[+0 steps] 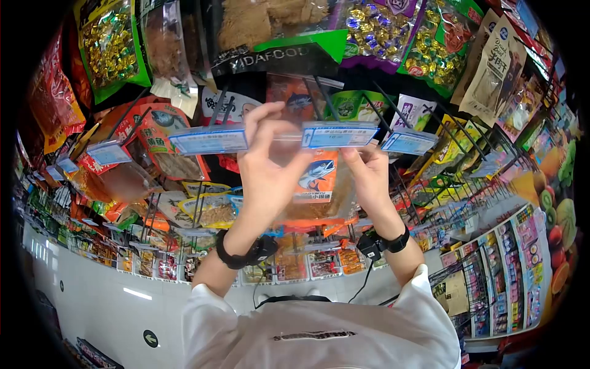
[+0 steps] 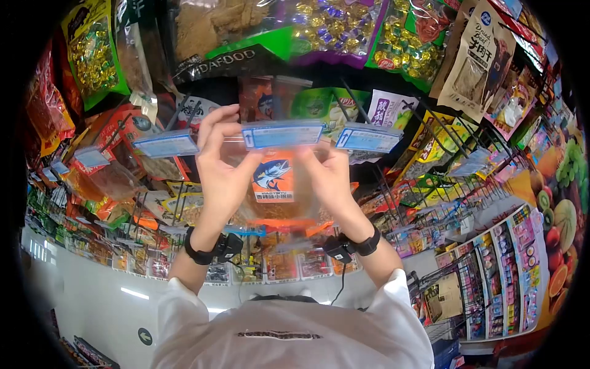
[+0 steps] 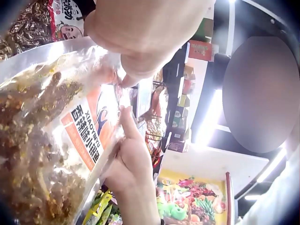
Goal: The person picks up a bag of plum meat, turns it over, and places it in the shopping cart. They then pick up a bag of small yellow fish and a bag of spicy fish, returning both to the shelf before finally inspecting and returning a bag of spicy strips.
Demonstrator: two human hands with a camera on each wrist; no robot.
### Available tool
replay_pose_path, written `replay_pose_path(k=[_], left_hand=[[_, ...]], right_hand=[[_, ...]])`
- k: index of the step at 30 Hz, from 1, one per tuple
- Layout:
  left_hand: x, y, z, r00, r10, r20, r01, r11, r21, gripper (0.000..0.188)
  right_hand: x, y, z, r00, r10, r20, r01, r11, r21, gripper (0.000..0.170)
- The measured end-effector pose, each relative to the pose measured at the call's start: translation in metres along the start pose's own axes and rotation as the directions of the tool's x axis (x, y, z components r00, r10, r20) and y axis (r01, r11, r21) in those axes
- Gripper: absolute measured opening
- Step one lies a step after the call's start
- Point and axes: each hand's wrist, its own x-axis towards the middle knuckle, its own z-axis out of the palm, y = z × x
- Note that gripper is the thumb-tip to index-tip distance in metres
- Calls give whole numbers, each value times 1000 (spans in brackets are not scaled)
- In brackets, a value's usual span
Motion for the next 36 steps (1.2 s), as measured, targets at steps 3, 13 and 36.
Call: replay_pose_path(k=[3, 13, 36], left_hand=[[5, -3, 7, 991, 129, -40, -122, 983, 139, 32], [16, 0, 19, 950, 302, -85, -268, 922, 279, 31], [21, -49, 22, 911, 321, 260, -394, 488, 779, 75]], right_hand=[[4, -2, 2, 1000, -19, -18, 20, 998, 54, 28], [17, -10, -4, 992, -120, 45, 119, 993, 28, 19], [58, 34, 22, 794, -578, -190, 462, 775, -431, 52]])
